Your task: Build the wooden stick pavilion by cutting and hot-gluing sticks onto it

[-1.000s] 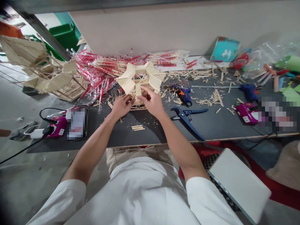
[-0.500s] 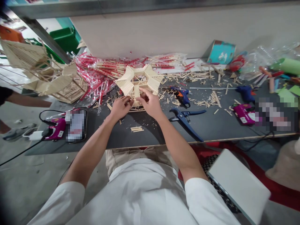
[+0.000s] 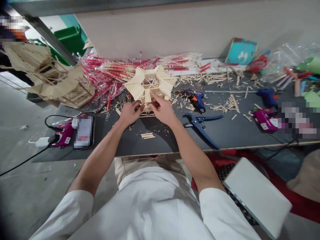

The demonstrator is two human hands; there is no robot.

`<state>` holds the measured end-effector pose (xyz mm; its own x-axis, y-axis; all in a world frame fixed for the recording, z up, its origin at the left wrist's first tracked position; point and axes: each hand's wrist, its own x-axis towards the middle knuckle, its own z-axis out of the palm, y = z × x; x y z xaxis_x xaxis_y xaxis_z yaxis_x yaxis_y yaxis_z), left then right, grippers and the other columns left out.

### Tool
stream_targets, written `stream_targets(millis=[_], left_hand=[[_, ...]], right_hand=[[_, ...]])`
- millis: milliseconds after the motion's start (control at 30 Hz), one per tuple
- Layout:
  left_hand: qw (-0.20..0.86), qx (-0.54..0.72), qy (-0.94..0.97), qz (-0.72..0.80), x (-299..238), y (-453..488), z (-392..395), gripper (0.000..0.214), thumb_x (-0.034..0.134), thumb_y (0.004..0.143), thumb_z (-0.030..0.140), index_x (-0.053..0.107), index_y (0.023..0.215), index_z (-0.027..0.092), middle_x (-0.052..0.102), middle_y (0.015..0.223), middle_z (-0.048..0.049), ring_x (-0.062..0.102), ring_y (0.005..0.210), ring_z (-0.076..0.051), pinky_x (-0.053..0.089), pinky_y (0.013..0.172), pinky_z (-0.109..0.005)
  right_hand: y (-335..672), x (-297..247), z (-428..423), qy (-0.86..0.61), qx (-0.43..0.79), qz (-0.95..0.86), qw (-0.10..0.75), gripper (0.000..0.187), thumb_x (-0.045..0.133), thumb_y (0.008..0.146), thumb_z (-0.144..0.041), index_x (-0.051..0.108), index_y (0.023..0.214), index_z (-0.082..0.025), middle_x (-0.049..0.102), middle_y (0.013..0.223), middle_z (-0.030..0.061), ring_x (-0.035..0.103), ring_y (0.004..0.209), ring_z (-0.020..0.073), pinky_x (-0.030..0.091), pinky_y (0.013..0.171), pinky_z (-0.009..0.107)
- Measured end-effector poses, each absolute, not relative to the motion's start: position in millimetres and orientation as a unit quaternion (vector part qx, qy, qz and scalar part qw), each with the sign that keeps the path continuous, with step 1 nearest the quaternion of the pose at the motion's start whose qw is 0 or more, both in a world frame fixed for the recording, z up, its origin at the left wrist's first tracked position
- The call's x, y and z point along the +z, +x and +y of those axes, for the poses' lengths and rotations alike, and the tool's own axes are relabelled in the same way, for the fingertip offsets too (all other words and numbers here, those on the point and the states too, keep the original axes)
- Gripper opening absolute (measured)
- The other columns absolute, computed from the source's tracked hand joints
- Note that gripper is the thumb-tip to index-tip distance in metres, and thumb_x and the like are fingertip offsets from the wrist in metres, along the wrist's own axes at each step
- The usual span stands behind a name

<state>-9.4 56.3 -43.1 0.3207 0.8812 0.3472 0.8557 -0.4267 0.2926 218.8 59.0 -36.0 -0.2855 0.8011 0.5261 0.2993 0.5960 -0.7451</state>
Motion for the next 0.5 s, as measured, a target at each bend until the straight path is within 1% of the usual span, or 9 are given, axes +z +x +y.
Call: stream_targets(millis=[100,200,333,433,500], left_hand=[[0.034,0.243,0.807,0.538,-42,-9,55,0.036,0.050,0.111,0.043,0.074,0.107,0.018,0.079,0.095,-0.0097,0.073,0.086,-0.025,0.047,0.076,-0.035],[0.043,0.254,0.804,0.537,-41,-8,54,0.035,0.050,0.112,0.043,0.074,0.109,0.018,0.079,0.097,-0.0093,0.073,0.086,-0.024,0.047,0.078,-0.035],[0.052,0.259,0.804,0.533,-42,-8,55,0.035,0.050,0.112,0.043,0.074,0.112,0.018,0.079,0.099,-0.0091,0.074,0.088,-0.024,0.048,0.079,-0.035],[0.053,0.257,0.803,0.536,-42,-7,56,0.035,0.049,0.112,0.043,0.074,0.114,0.019,0.079,0.099,-0.0094,0.074,0.087,-0.025,0.049,0.079,-0.036],[0.054,0.253,0.803,0.536,-43,-7,56,0.036,0.047,0.112,0.043,0.074,0.115,0.019,0.079,0.098,-0.0093,0.073,0.086,-0.024,0.050,0.079,-0.036]], right_hand=[[221,-38,58,-0.371,0.278,-0.759,0.457,0.059,0.054,0.105,-0.038,0.055,0.163,-0.025,0.082,0.108,0.0072,0.074,0.083,0.0226,0.063,0.081,0.039],[223,-37,57,-0.385,0.286,-0.757,0.443,0.060,0.050,0.107,-0.041,0.052,0.165,-0.023,0.082,0.105,0.0074,0.071,0.076,0.0205,0.061,0.073,0.035],[222,-31,56,-0.380,0.293,-0.760,0.439,0.062,0.048,0.109,-0.045,0.051,0.166,-0.021,0.083,0.105,0.0082,0.072,0.079,0.0210,0.061,0.076,0.035],[221,-28,56,-0.386,0.280,-0.761,0.440,0.060,0.048,0.109,-0.048,0.055,0.163,-0.022,0.083,0.106,0.0087,0.069,0.073,0.0210,0.060,0.075,0.037],[221,-26,55,-0.385,0.282,-0.761,0.439,0.059,0.048,0.110,-0.049,0.057,0.161,-0.023,0.084,0.110,0.0095,0.070,0.074,0.0219,0.060,0.076,0.038]])
